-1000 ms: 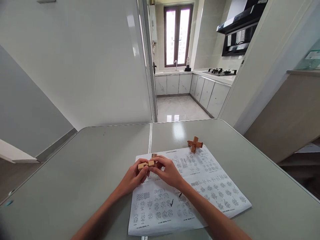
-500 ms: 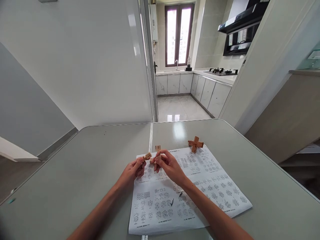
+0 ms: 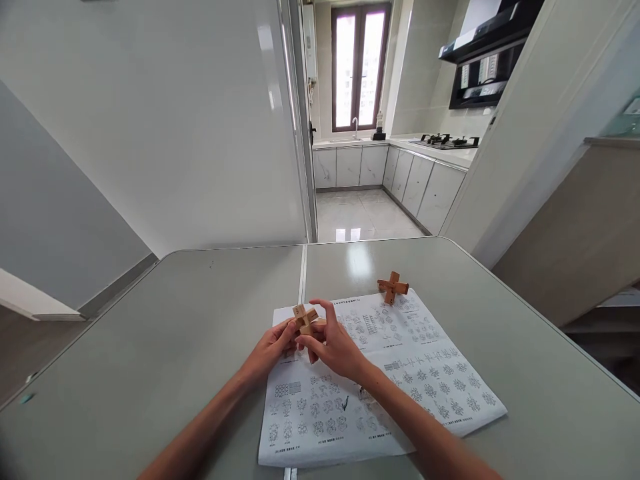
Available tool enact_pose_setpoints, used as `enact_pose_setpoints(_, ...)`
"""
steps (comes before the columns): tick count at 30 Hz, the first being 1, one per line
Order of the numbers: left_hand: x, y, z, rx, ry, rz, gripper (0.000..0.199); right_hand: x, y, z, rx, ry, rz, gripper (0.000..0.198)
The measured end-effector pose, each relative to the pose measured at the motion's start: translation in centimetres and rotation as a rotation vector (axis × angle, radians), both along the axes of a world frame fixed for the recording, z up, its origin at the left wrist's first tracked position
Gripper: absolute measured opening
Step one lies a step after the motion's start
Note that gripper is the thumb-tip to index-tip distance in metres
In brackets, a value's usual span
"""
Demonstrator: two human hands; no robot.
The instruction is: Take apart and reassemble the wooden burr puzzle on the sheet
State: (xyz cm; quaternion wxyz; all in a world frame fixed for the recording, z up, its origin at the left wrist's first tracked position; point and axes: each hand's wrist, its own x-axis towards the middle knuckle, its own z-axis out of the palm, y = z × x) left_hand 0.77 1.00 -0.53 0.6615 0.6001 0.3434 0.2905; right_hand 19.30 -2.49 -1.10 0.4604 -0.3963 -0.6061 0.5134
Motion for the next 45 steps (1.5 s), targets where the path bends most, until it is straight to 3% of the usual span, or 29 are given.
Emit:
enact_pose_setpoints(9,0.44,-0.37,0.35,0.086,0.025,0.083,0.059,-0.06,-0.17,-0.67,0.238,-0.410,-0.170,0.053)
enact_pose_setpoints(22,0.67,-0.73,-0.06,0.158,0.035,0.164,0.053,-0.37,-0.26,-0.80,0.350,-0.582,-0.254,0.048)
enact_pose_setpoints(31,0.68,-0.97,0.33,0.146,0.053,0.159,0.052,-0.47,-0.37,-0.69,0.339,-0.564,-0.267,0.046)
enact_pose_setpoints(38,0.53,-0.44,-0.28,-0.002,-0.039,0.193,0.054,-0.49,-0.45,-0.44,0.242,-0.308,-0.241,0.051)
enact_pose_setpoints(45,0.57,-0.32,-0.26,-0.073,-0.071,0.184,0.053,-0.40,-0.21,-0.24,0.250,-0.240,-0.200,0.049)
